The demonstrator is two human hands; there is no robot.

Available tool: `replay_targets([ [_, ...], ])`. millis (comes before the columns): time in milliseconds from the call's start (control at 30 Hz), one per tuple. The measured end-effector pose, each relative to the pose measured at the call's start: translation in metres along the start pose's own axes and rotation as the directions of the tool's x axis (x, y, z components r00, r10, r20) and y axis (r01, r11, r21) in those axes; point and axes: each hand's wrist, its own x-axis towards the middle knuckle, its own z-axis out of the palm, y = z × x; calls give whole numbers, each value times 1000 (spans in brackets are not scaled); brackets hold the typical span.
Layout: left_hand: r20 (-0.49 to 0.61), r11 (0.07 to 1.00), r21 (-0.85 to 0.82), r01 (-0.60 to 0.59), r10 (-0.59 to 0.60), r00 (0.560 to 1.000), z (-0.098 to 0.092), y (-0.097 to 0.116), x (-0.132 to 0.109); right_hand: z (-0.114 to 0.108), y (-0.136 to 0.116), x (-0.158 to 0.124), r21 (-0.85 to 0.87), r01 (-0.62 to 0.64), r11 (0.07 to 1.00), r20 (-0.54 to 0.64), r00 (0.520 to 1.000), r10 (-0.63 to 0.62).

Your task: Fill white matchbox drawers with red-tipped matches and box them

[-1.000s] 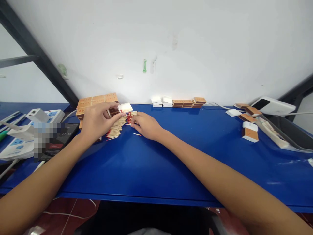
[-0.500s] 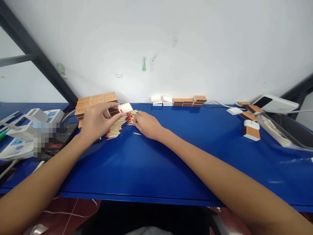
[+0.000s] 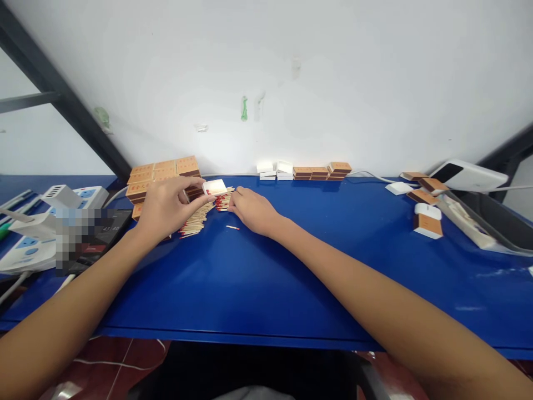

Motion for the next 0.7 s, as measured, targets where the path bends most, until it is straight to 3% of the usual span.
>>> replay_targets([
  [100,68,999,35,2,-4,998,-1,0,0,-5,5,-7,-11,14,1000,-24,1000,-14],
  [333,198,998,67,-1,-13,980,-1,3,0,-24,13,-20,-51,28,998,-206,978,-38],
  [700,125,968,-243,-66,99,987,3,9,-3,-18,-4,-18,-40,125,991,-231,964,-131],
])
